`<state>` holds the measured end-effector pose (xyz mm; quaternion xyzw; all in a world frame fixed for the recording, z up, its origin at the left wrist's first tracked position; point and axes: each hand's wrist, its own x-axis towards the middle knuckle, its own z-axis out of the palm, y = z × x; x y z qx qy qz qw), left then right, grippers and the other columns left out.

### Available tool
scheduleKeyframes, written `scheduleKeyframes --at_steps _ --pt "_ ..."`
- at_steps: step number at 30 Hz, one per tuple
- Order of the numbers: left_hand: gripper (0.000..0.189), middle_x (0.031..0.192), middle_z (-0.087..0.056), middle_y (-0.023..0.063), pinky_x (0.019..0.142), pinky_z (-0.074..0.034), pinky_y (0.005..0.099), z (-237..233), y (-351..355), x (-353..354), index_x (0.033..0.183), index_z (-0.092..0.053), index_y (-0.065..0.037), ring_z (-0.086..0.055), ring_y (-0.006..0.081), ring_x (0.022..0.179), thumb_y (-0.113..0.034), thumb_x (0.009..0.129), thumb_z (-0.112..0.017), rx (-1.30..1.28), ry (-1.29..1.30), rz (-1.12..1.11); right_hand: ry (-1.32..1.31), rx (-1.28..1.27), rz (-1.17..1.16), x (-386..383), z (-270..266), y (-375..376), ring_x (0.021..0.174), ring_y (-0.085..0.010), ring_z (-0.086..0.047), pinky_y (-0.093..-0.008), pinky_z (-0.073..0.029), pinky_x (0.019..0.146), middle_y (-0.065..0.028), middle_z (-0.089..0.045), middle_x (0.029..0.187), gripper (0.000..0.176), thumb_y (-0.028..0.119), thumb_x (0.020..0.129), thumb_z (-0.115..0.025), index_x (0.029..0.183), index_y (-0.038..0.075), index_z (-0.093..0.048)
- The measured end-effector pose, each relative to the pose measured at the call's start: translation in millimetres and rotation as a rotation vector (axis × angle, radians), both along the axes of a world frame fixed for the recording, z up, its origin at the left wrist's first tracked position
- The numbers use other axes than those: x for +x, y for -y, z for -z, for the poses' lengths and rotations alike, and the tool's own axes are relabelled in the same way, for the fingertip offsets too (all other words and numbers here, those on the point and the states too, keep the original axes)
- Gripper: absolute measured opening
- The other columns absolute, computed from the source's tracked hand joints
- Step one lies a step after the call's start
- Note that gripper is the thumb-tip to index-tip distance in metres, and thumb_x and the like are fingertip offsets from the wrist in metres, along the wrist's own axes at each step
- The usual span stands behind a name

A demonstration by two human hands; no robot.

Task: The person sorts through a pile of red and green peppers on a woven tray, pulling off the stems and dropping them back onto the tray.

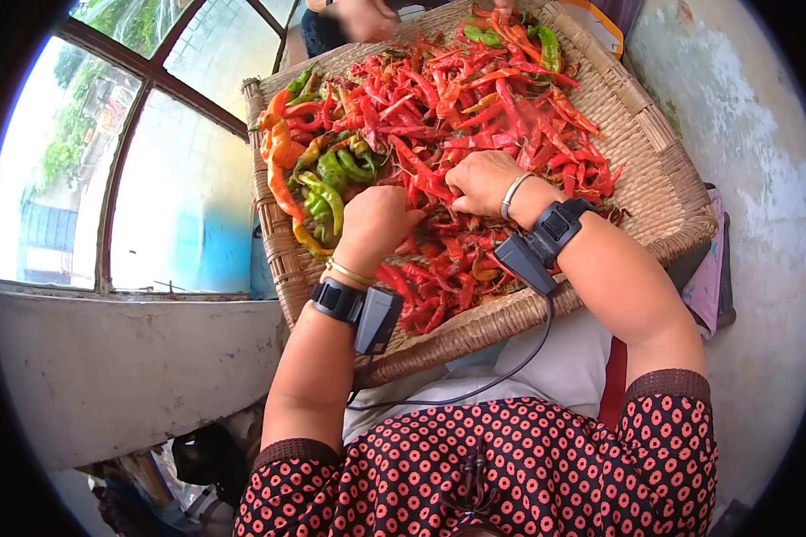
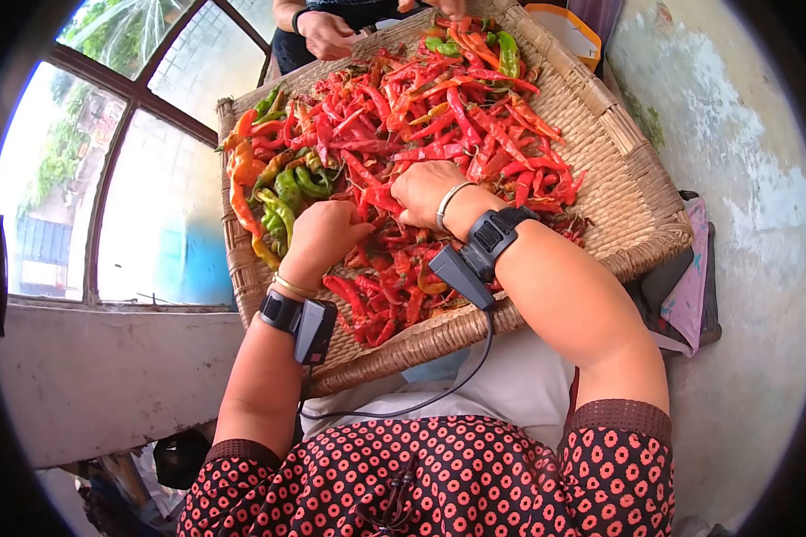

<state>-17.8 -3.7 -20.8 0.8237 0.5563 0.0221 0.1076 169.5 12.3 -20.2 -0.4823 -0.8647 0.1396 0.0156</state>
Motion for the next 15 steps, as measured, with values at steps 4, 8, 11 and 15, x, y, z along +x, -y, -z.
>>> scheduleKeyframes --at_steps 4,8,11,15 --pt "0.023 0.065 -0.058 0.0139 0.059 -0.046 0.0383 -5 -1 -4 0.070 -0.061 -0.005 -0.058 0.0291 0.063 -0.027 0.069 -0.063 0.030 0.018 0.015 0.089 -0.034 0.000 -1 -3 -1 0.080 -0.0292 -0.060 -0.0394 -0.048 0.070 -0.0122 -0.063 0.081 0.014 0.018 0.067 -0.058 0.076 0.009 -0.064" --pt "0.017 0.059 -0.059 0.0076 0.053 -0.045 0.0308 -18 -14 -22 0.069 -0.061 -0.003 -0.058 0.0182 0.055 -0.020 0.070 -0.062 -0.356 0.445 -0.191 -0.057 -0.169 0.027 7 -12 -7 0.078 -0.0295 -0.060 -0.0376 -0.048 0.069 -0.0120 -0.063 0.079 0.015 0.015 0.064 -0.057 0.075 0.010 -0.065" --pt "0.011 0.058 -0.054 -0.0002 0.046 -0.039 0.0184 -47 -18 -29 0.073 -0.058 -0.004 -0.048 0.0042 0.049 -0.014 0.079 -0.058 -0.476 0.807 -0.348 -0.168 -0.237 0.012 12 -16 -13 0.073 -0.0280 -0.060 -0.0352 -0.047 0.065 -0.0127 -0.062 0.073 0.016 0.014 0.061 -0.057 0.074 0.008 -0.065" --pt "0.011 0.062 -0.055 -0.0013 0.046 -0.038 0.0178 -42 -29 -40 0.074 -0.057 -0.004 -0.046 0.0038 0.048 -0.014 0.080 -0.058 -0.326 1.049 -0.321 -0.281 -0.385 -0.033 15 -16 -15 0.063 -0.0204 -0.059 -0.0310 -0.045 0.059 -0.0112 -0.061 0.068 0.015 0.013 0.063 -0.056 0.072 0.002 -0.061"
